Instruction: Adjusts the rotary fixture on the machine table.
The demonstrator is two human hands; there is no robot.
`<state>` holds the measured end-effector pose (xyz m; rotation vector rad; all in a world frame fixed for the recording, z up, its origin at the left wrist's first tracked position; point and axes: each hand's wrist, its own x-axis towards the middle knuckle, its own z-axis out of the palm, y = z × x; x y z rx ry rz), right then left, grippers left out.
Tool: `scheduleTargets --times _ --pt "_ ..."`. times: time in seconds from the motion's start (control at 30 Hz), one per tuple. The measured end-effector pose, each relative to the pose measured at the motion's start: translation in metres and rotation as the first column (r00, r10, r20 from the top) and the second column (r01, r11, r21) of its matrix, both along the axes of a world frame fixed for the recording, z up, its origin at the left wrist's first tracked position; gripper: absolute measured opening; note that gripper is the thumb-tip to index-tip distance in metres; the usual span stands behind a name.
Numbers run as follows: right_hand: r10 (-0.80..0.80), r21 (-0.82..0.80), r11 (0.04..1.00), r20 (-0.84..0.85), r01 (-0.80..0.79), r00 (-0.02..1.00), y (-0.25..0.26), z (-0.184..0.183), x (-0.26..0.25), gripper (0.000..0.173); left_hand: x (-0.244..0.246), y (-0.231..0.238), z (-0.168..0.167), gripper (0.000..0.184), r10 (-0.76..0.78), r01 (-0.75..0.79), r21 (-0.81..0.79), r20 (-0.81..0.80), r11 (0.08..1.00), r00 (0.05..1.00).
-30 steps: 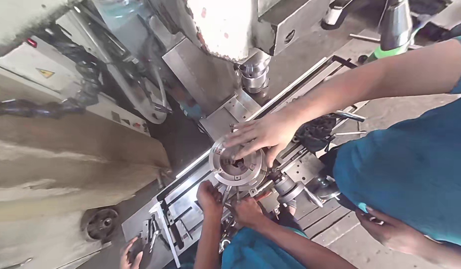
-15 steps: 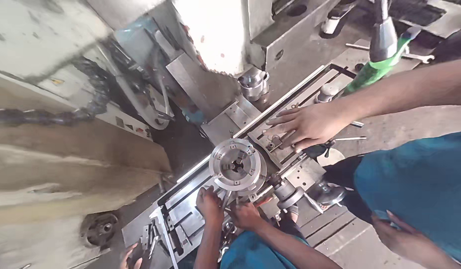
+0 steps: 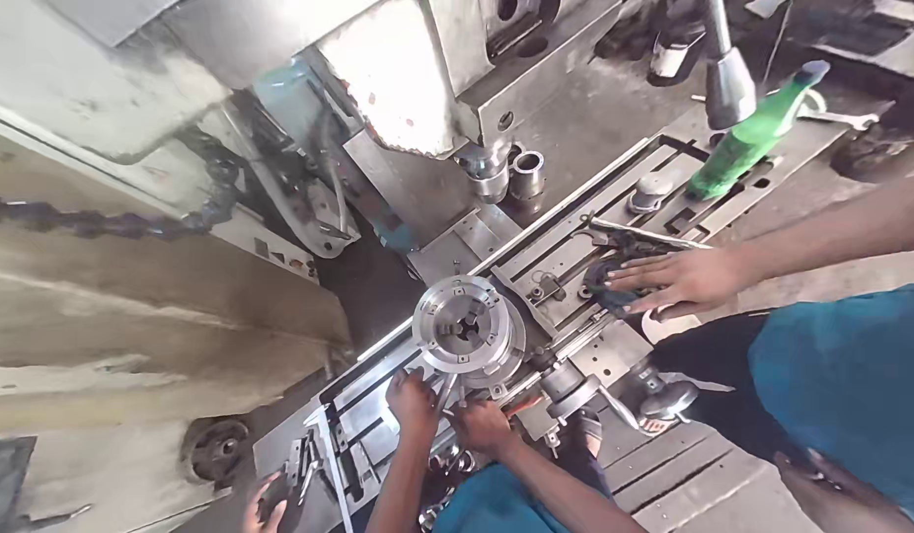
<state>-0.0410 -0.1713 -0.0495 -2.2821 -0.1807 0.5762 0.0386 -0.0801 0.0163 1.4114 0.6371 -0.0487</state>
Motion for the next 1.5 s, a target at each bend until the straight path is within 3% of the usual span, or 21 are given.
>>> scheduleTargets --times 0.1,0.23,0.37,0.5,0.67,0.73,0.83,0.93,1.03,1.17,1.27,1.37,1.5 --pt "0.031 0.011 0.999 -0.009 -0.031 0.999 -0.003 0.003 0.002 0.039 0.003 -0.002 0.000 0.027 0.012 -0.011 0.045 -0.003 0.999 1.000" --pt "-0.014 0.048 0.999 0.110 0.009 0.994 -0.001 -0.006 -0.003 0.036 -0.001 -0.003 0.003 0.027 0.008 -0.009 0.045 0.018 0.999 1.000" --pt "0.030 0.047 0.998 0.058 -0.032 0.998 -0.002 -0.005 0.002 0.038 0.000 -0.003 0.002 0.029 0.036 -0.036 0.033 0.021 0.999 0.999" --pt "-0.016 0.096 0.995 0.111 0.005 0.994 0.001 -0.014 0.007 0.038 0.001 -0.004 -0.002 0.031 0.050 -0.057 0.105 0.064 0.993 0.997" --pt "0.019 0.048 0.999 0.020 -0.020 1.000 0.002 -0.009 0.007 0.040 -0.003 0.001 -0.003 0.034 0.002 -0.008 0.063 0.086 0.998 0.996" --pt "-0.033 0.037 0.999 0.080 0.030 0.996 0.003 -0.017 0.006 0.041 -0.002 0.004 -0.009 0.032 -0.049 0.039 0.075 0.142 0.996 0.989" --pt "-0.083 0.004 0.997 0.167 0.083 0.982 0.009 -0.033 0.000 0.041 -0.018 0.019 -0.022 0.014 -0.216 0.162 0.242 0.218 0.957 0.952" --pt "-0.099 -0.015 0.995 0.151 0.102 0.984 0.010 -0.016 0.004 0.037 -0.046 0.024 -0.029 0.044 -0.275 0.216 0.308 0.162 0.927 0.948" --pt "-0.070 -0.075 0.994 0.083 0.076 0.994 0.011 -0.002 -0.002 0.038 -0.068 0.029 -0.040 0.031 -0.334 0.294 0.310 0.082 0.904 0.939" --pt "0.222 -0.155 0.958 -0.120 -0.239 0.968 0.023 0.008 -0.012 0.040 -0.091 0.065 -0.046 0.030 -0.234 0.237 0.083 -0.047 0.968 0.971" --pt "0.371 0.037 0.929 -0.125 -0.369 0.920 0.030 -0.001 -0.017 0.046 -0.101 0.090 -0.046 0.030 -0.051 0.047 -0.038 -0.117 0.998 0.992" --pt "0.350 0.157 0.931 -0.127 -0.330 0.928 0.028 -0.009 -0.020 0.047 -0.088 0.129 -0.043 0.031 0.062 -0.059 0.028 -0.100 0.998 0.993" --pt "0.150 0.164 0.978 -0.109 -0.131 0.983 0.000 -0.014 -0.025 0.038 -0.034 0.188 -0.042 0.036 0.048 -0.015 0.301 -0.103 0.954 0.994"
